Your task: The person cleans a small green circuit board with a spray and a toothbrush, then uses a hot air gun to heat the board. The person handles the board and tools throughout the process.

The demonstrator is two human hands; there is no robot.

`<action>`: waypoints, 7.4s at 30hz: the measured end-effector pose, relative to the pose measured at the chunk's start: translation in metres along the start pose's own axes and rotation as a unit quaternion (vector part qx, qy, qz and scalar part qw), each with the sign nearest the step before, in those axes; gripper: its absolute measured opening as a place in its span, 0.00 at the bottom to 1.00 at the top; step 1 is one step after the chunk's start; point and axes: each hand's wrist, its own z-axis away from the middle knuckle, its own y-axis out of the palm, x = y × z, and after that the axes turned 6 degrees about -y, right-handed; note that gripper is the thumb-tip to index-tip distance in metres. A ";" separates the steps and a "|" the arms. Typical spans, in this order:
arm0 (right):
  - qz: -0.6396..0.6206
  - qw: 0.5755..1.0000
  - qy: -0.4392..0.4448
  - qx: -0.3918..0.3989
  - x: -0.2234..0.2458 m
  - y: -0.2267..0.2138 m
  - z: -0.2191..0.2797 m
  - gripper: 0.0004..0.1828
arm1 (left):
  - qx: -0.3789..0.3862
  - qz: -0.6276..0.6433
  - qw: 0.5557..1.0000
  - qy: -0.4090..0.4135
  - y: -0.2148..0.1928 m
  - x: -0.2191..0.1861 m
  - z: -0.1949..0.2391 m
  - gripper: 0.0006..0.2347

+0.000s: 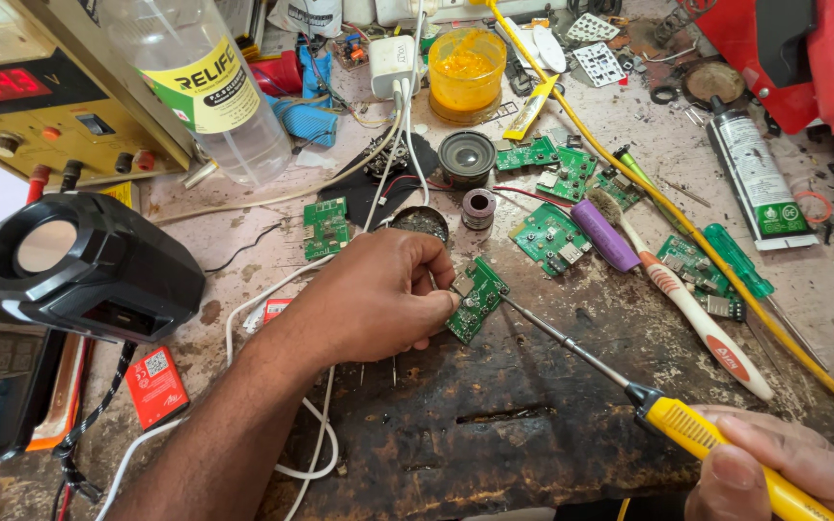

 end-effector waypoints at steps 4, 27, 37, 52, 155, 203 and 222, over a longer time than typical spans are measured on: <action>-0.041 0.999 -0.009 -0.013 0.044 0.016 -0.009 0.15 | 0.001 -0.006 1.000 0.000 -0.001 0.000 0.000 0.05; 0.001 0.988 -0.141 0.066 -0.061 -0.025 -0.004 0.17 | 0.004 0.003 1.000 -0.008 0.000 -0.001 0.000 0.06; -0.043 0.996 -0.025 0.077 -0.015 -0.014 -0.019 0.16 | 0.003 -0.012 1.000 -0.007 -0.001 -0.001 0.000 0.05; -0.011 0.998 -0.060 0.006 0.036 0.011 -0.013 0.11 | 0.002 -0.007 1.000 -0.004 -0.001 -0.001 0.000 0.05; -0.226 0.946 -0.063 0.223 0.150 0.090 -0.150 0.47 | 0.011 0.261 0.919 0.295 0.003 -0.008 0.022 0.36; -0.130 0.892 -0.355 0.249 0.332 0.272 -0.313 0.39 | -0.575 -0.011 0.797 0.183 -0.047 0.012 0.019 0.31; -0.118 0.860 -0.408 0.282 0.353 0.308 -0.333 0.15 | -0.579 -0.081 0.789 0.190 -0.096 0.048 -0.003 0.30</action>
